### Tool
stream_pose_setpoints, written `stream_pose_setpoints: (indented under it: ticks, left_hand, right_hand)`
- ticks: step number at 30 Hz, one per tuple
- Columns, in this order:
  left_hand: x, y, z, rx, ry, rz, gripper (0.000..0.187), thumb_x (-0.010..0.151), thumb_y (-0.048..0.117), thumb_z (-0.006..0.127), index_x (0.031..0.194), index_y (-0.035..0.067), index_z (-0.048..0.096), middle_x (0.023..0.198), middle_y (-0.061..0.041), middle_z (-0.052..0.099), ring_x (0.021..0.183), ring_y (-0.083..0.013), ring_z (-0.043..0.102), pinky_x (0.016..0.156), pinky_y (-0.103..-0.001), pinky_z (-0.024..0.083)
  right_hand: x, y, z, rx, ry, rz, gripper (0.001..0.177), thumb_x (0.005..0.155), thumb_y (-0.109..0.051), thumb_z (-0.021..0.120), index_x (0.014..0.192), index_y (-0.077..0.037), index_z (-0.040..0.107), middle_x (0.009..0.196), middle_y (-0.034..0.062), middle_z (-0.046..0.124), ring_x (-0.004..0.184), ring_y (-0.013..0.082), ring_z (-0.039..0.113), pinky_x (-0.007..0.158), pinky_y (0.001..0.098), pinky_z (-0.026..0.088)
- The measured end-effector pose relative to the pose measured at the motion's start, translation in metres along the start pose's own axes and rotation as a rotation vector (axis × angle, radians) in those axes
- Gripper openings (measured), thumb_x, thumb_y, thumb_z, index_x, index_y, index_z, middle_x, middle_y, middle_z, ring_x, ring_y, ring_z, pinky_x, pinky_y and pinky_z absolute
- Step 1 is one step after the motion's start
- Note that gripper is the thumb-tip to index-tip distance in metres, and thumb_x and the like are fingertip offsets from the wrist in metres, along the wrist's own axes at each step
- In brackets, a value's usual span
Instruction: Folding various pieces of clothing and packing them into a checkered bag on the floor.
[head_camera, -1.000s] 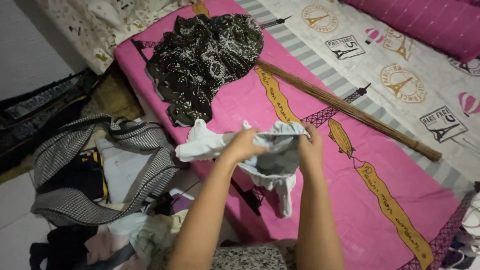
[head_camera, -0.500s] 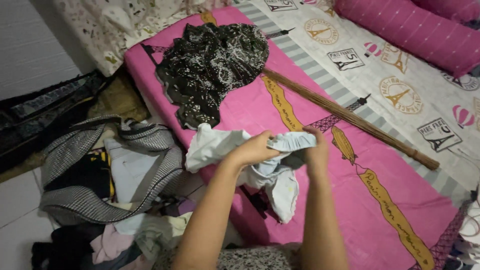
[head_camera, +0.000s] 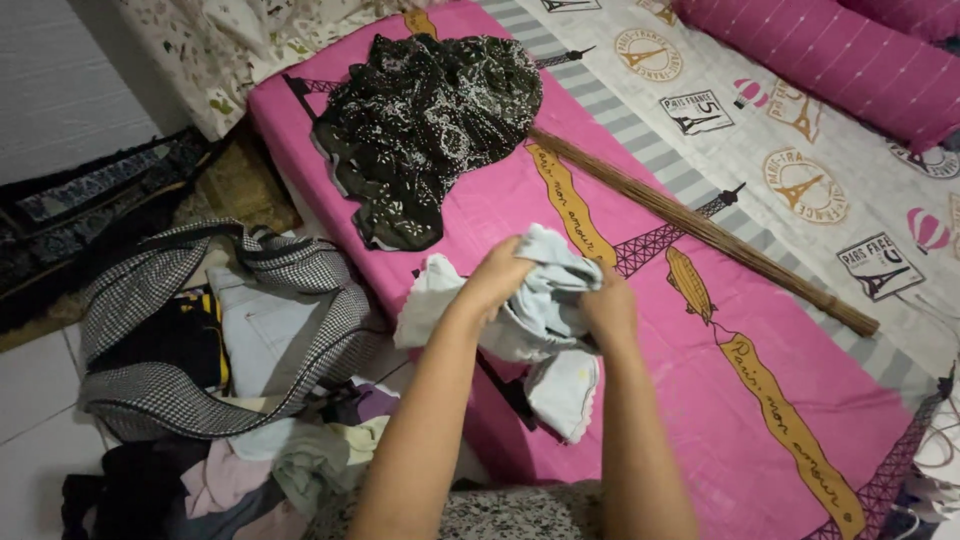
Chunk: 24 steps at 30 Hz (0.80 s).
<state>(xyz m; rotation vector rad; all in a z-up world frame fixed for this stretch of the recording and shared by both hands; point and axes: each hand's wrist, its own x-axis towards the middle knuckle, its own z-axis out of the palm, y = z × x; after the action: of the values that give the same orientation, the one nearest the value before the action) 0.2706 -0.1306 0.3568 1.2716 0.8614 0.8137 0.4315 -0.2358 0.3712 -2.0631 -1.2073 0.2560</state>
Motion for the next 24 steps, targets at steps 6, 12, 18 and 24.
stream_pose_setpoints:
  ticks: [6, 12, 18, 24]
  left_hand:
    - [-0.006, -0.005, -0.005, 0.689, -0.23, 0.174, 0.096, 0.063, 0.029, 0.101, 0.135, -0.005, 0.047, 0.12, -0.027, 0.062, 0.111, -0.0373, 0.063, 0.093, -0.043, 0.05]
    - [0.011, -0.042, -0.008, 0.557, 0.186, 0.172, 0.055, 0.084, 0.009, 0.068, 0.137, 0.002, 0.054, 0.112, -0.026, 0.071, 0.107, -0.0403, 0.067, 0.089, -0.046, 0.055]
    - [-0.015, 0.012, 0.003, -0.558, -0.232, -0.115, 0.05, 0.082, 0.012, 0.064, 0.129, -0.003, 0.063, 0.11, -0.017, 0.073, 0.099, -0.0316, 0.069, 0.086, -0.043, 0.057]
    - [-0.005, -0.019, 0.001, 0.365, -0.526, 0.159, 0.075, 0.067, 0.017, 0.089, 0.131, 0.0, 0.054, 0.122, -0.016, 0.07, 0.109, -0.0266, 0.069, 0.097, -0.034, 0.052]
  right_hand:
    - [0.035, 0.087, 0.021, 0.947, -0.308, 0.371, 0.024, 0.091, -0.011, 0.065, 0.111, 0.004, 0.069, 0.089, 0.0137, 0.07, 0.077, 0.0303, 0.064, 0.064, 0.0415, 0.052]
    - [0.007, 0.027, -0.012, 0.613, -0.563, 0.374, 0.036, 0.081, -0.013, 0.073, 0.114, -0.001, 0.069, 0.092, 0.01, 0.07, 0.08, 0.0221, 0.063, 0.066, 0.0357, 0.051]
    - [0.01, 0.022, 0.011, 0.475, 0.017, -0.044, 0.034, 0.09, -0.014, 0.063, 0.123, -0.005, 0.068, 0.097, 0.0037, 0.074, 0.088, 0.016, 0.068, 0.076, 0.0299, 0.054]
    - [0.035, 0.073, 0.027, 1.017, -0.213, 0.502, 0.025, 0.093, -0.019, 0.057, 0.109, -0.002, 0.066, 0.089, 0.0077, 0.072, 0.077, 0.0211, 0.07, 0.066, 0.0358, 0.057]
